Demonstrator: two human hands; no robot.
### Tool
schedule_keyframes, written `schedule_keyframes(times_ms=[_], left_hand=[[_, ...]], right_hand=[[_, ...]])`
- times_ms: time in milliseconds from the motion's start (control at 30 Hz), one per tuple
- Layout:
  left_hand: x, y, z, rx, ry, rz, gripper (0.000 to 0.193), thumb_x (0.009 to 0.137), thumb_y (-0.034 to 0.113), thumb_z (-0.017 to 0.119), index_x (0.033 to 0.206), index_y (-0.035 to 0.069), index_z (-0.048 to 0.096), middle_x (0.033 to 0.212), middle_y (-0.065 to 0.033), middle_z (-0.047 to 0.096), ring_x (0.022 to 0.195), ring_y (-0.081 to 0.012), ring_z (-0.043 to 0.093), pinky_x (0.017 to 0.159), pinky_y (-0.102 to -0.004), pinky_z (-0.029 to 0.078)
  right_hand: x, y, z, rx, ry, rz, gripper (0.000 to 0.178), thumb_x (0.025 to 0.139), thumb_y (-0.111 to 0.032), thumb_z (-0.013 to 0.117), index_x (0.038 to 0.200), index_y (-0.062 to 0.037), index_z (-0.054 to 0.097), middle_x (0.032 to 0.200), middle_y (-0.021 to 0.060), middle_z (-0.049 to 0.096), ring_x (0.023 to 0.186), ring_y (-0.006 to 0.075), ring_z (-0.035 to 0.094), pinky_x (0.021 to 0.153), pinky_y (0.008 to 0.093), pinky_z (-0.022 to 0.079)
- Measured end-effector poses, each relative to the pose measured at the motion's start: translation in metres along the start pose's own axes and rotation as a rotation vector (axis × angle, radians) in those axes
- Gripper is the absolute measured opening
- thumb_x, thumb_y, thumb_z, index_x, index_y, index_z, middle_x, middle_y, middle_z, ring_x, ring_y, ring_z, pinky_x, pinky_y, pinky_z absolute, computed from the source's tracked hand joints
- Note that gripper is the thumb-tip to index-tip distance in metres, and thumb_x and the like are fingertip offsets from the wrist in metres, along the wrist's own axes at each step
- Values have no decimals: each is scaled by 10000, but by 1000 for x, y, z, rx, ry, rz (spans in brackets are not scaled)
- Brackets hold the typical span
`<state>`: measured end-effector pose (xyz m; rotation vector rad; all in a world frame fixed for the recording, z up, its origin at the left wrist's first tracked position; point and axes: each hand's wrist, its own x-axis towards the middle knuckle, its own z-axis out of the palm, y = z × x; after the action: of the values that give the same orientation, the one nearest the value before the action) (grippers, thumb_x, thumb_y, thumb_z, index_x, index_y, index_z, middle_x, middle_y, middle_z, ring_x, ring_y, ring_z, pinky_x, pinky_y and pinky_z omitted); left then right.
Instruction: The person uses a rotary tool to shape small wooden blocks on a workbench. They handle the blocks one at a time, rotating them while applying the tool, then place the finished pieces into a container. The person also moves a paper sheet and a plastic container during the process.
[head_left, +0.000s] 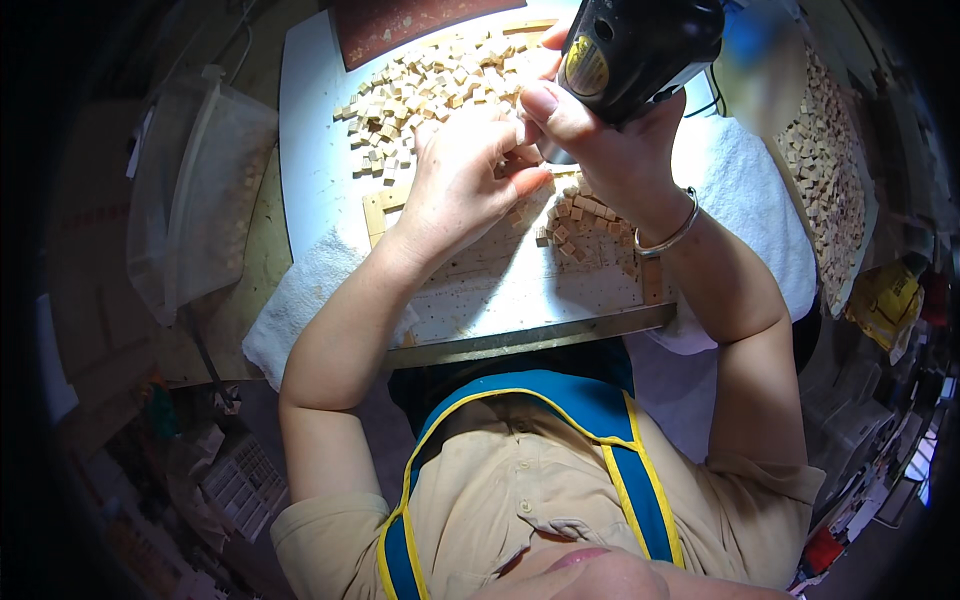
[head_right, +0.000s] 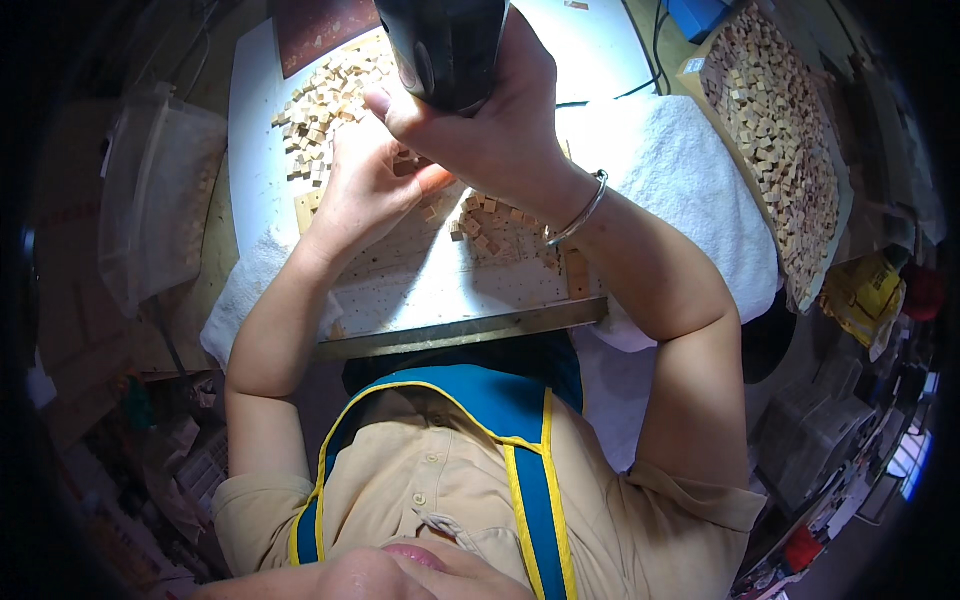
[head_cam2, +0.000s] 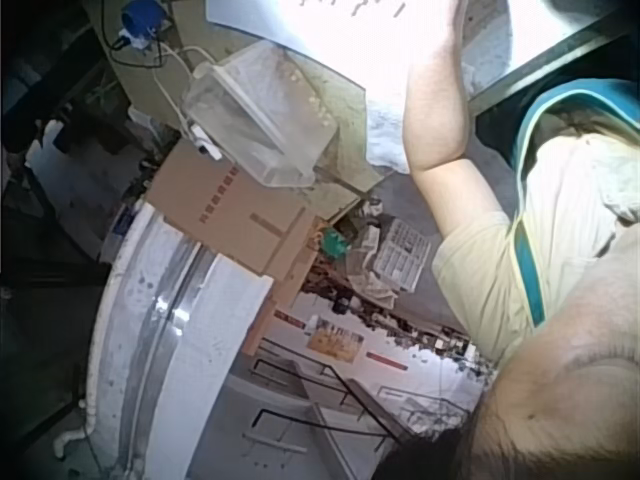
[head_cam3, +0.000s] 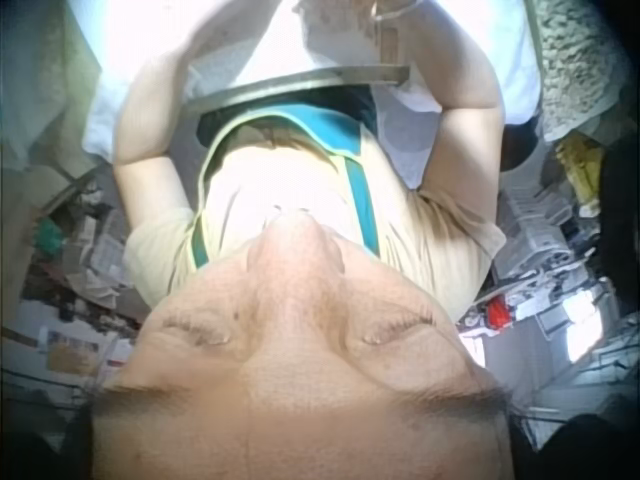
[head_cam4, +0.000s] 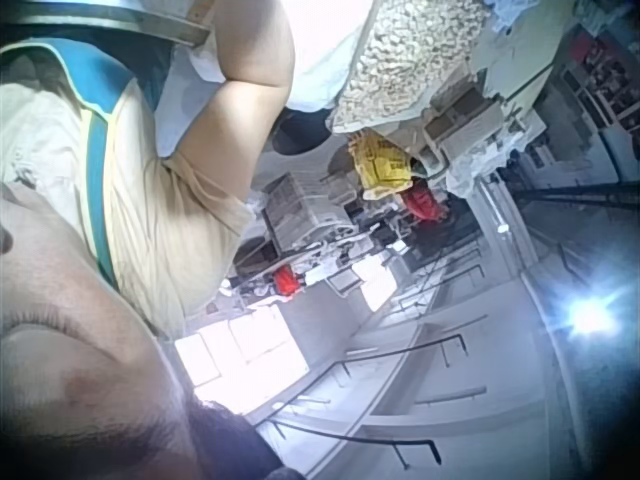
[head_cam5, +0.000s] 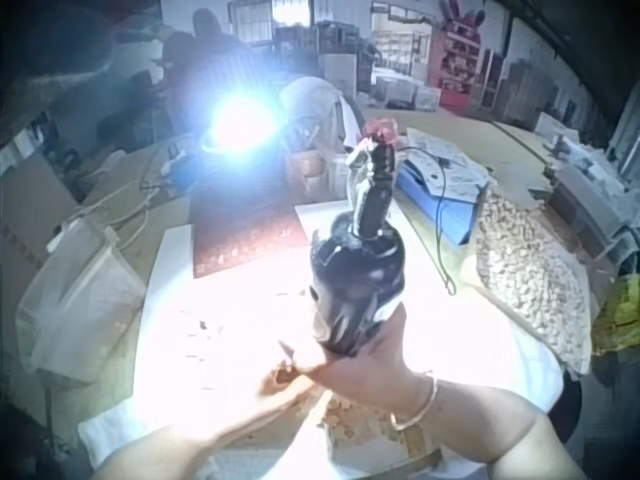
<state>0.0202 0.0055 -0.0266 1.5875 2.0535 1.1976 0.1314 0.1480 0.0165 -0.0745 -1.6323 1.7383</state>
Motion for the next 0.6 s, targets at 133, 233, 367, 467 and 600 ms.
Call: schedule_keyframes(times_ms=[133,233,367,467,600], left_hand=[[1,5,-2,-1,-5,-9,206,774,236,867,839,110,717,831,-53,707,830,-233,682,784,-408,489],[2,7,-4,7,-2,-3,205,775,235,867,839,111,718,831,-55,710,829,-234,684,781,-409,493],[1,4,-3,20,9,11,206,774,233,868,839,109,717,824,-52,711,830,-231,684,772,-404,496],[1,3,-2,0,7,3,210,770,234,869,841,109,716,822,-47,709,828,-227,685,766,-394,497],[2,5,-3,13,2,21,217,762,240,872,838,110,715,820,-38,709,810,-218,684,756,-383,496]], right_hand=[[0,0,-1,-40,17,-4,366,891,4,752,1216,14,584,890,88,713,711,169,733,630,273,615],[0,0,0,-12,21,0,371,889,-2,760,1216,15,586,893,89,714,711,165,732,631,268,613],[0,-3,0,-3,0,16,376,887,-10,767,1216,14,587,897,89,716,710,160,730,626,268,610],[0,-3,1,-18,4,6,377,887,-11,768,1216,14,586,892,87,716,709,158,729,620,265,608],[0,0,0,-9,8,-7,379,885,-6,767,1218,12,588,886,83,717,711,155,729,621,260,608]])
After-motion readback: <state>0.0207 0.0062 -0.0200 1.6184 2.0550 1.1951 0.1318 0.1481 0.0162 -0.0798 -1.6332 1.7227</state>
